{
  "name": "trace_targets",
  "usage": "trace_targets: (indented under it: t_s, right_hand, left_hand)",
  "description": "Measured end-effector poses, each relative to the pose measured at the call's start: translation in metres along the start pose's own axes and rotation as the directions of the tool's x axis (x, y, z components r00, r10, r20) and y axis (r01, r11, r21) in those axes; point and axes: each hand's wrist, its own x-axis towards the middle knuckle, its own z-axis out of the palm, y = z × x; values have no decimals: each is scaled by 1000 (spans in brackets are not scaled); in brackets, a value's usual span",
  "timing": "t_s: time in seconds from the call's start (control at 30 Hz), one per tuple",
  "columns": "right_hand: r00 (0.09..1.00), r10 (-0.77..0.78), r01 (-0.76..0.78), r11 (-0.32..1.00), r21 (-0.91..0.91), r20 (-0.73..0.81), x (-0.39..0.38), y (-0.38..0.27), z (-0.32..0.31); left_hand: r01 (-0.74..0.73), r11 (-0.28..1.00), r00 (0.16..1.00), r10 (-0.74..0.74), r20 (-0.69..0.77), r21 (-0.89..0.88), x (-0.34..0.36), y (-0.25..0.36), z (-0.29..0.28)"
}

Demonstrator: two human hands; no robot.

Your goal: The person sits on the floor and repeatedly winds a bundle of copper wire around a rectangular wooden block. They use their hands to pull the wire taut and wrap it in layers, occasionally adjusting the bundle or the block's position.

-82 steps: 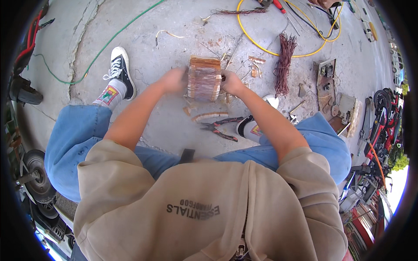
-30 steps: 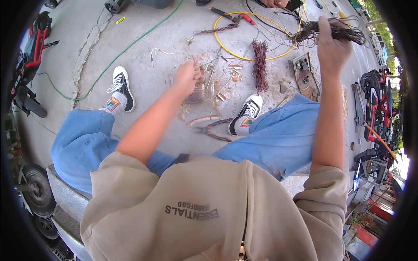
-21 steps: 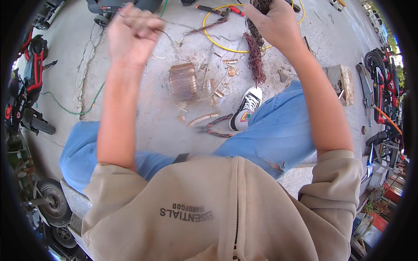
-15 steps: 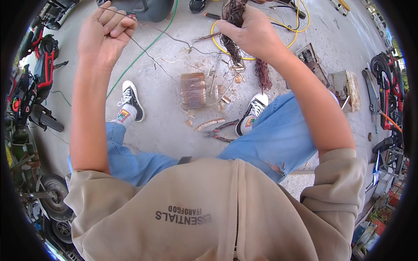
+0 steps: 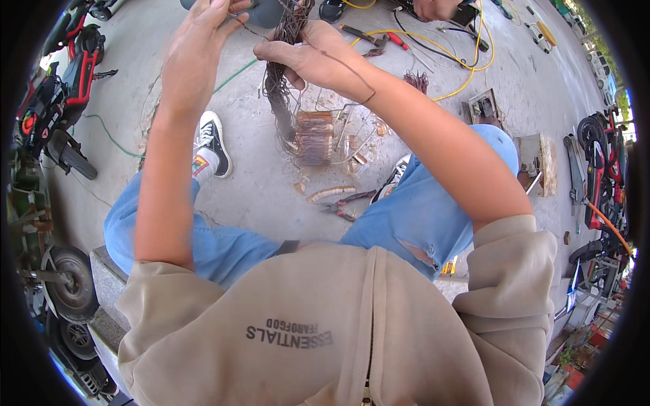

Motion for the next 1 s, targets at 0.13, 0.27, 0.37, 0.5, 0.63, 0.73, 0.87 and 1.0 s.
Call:
trace_targets:
  t_s: [0.13, 0.27, 0.37, 0.5, 0.63, 0.73, 0.87, 1.0]
  right_hand:
    - [992, 85, -70, 985, 159, -88, 10, -3, 8]
    - [961, 275, -267, 954, 137, -37, 16, 7, 20]
    - [948, 303, -319, 908, 272, 101, 25, 32, 7]
    - [961, 276, -277, 943, 187, 31, 40, 58, -7]
    - [842, 535, -520, 838, 162, -63, 27, 148, -36]
    - [716, 690, -697, 716, -39, -106, 4, 203, -42]
    - [650, 756, -758, 636, -148, -80, -16, 246, -50]
    - [649, 760, -759, 643, -107, -36, -31, 288, -42]
  left_hand:
    - [142, 852, 972, -216, 92, 503, -55, -51, 21]
    - [447, 894, 879, -446, -169, -33, -69, -91, 47]
    - [557, 746, 792, -610, -38, -366, -83, -106, 39]
    - [581, 548, 585, -795, -160, -601, -109, -154, -18]
    - [907, 351, 309, -930, -198, -233, -155, -198, -67]
    - [966, 258, 253, -961, -109, -29, -198, -231, -81]
    - [929, 255, 282, -957, -68, 269, -212, -243, -84]
    - [765, 355, 442, -896, -38, 538, -204, -266, -74]
